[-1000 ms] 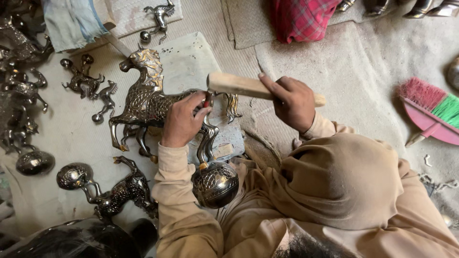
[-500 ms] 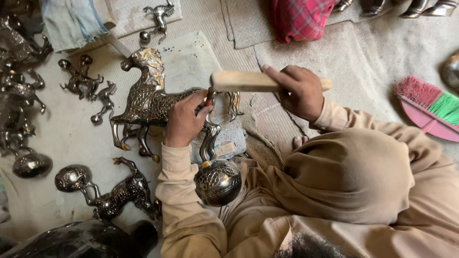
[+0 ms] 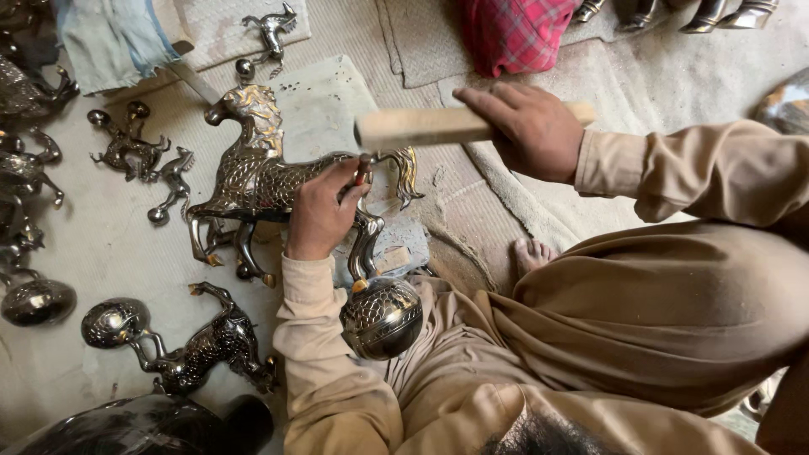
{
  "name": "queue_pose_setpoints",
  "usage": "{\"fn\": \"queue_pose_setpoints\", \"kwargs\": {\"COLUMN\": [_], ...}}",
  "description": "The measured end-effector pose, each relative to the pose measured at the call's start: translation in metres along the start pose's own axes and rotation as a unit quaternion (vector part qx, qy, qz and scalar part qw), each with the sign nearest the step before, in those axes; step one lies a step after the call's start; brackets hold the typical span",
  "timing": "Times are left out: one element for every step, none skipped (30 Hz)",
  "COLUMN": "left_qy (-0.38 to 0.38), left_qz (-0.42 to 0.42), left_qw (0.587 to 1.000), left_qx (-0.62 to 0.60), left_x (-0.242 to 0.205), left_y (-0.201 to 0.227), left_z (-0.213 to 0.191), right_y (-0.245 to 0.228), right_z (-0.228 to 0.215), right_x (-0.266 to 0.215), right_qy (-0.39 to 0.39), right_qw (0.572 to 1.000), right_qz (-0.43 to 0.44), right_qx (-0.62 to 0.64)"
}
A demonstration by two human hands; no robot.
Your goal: The person sits on the floor and uses a hammer and chisel to engrave a scale pattern onto a metal horse figurine. They repeatedly strike the chisel to create texture on the horse's body and tail.
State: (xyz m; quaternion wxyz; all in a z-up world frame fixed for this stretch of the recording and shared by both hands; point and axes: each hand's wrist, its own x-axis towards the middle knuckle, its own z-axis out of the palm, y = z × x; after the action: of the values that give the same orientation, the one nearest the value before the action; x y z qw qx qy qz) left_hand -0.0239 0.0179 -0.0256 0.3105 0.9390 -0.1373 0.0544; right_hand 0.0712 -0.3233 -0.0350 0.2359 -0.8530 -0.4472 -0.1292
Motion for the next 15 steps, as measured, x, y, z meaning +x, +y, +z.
{"fn": "queue_pose_setpoints", "kwargs": {"left_qy": [0.006,0.013,0.021,0.029,0.038,0.039,0.040,0.043,0.042,0.041,0.040,0.045,0.050,0.050,0.046], "left_qz": [-0.006,-0.011,-0.006,0.001,0.008,0.003,-0.003,-0.009,-0.011,-0.011,-0.011,-0.007,-0.003,0.000,-0.021], "left_qw": [1.000,1.000,1.000,1.000,0.999,0.999,0.999,0.999,0.999,0.999,0.999,0.999,0.999,0.999,0.999], "left_qx": [-0.009,-0.016,-0.004,0.009,0.022,0.009,-0.004,-0.018,-0.018,-0.016,-0.014,-0.014,-0.013,-0.014,-0.005], "left_x": [-0.001,-0.001,-0.002,-0.003,-0.003,-0.003,-0.003,-0.004,-0.004,-0.004,-0.004,-0.005,-0.005,-0.007,-0.009], "left_y": [0.000,-0.001,0.000,0.002,0.003,0.004,0.004,0.004,0.004,0.004,0.004,0.003,0.001,0.001,0.001], "left_z": [0.001,0.000,0.000,-0.001,-0.003,-0.003,-0.002,-0.002,-0.001,0.000,0.000,0.000,0.000,0.001,0.002], "right_y": [0.002,0.003,0.003,0.003,0.003,0.001,-0.002,-0.006,-0.009,-0.013,-0.017,-0.020,-0.022,-0.024,-0.025], "right_z": [-0.001,-0.001,-0.002,-0.004,-0.006,-0.007,-0.006,-0.005,-0.004,-0.003,-0.002,0.000,0.001,0.003,0.004], "right_x": [0.001,0.004,0.007,0.009,0.012,0.012,0.012,0.013,0.013,0.013,0.013,0.013,0.014,0.013,0.012], "right_qy": [-0.025,-0.048,-0.070,-0.064,-0.058,-0.055,-0.036,-0.018,0.000,-0.023,-0.046,-0.070,-0.056,-0.044,-0.033], "right_qw": [0.999,0.996,0.990,0.993,0.995,0.996,0.998,1.000,1.000,1.000,0.998,0.997,0.998,0.999,0.999], "right_qz": [-0.012,-0.024,-0.037,-0.029,-0.021,-0.013,-0.007,-0.002,0.003,0.005,0.006,0.008,0.008,0.013,0.018], "right_qx": [-0.039,-0.078,-0.116,-0.100,-0.084,-0.066,-0.045,-0.023,-0.002,-0.016,-0.031,-0.045,-0.037,-0.027,-0.017]}}
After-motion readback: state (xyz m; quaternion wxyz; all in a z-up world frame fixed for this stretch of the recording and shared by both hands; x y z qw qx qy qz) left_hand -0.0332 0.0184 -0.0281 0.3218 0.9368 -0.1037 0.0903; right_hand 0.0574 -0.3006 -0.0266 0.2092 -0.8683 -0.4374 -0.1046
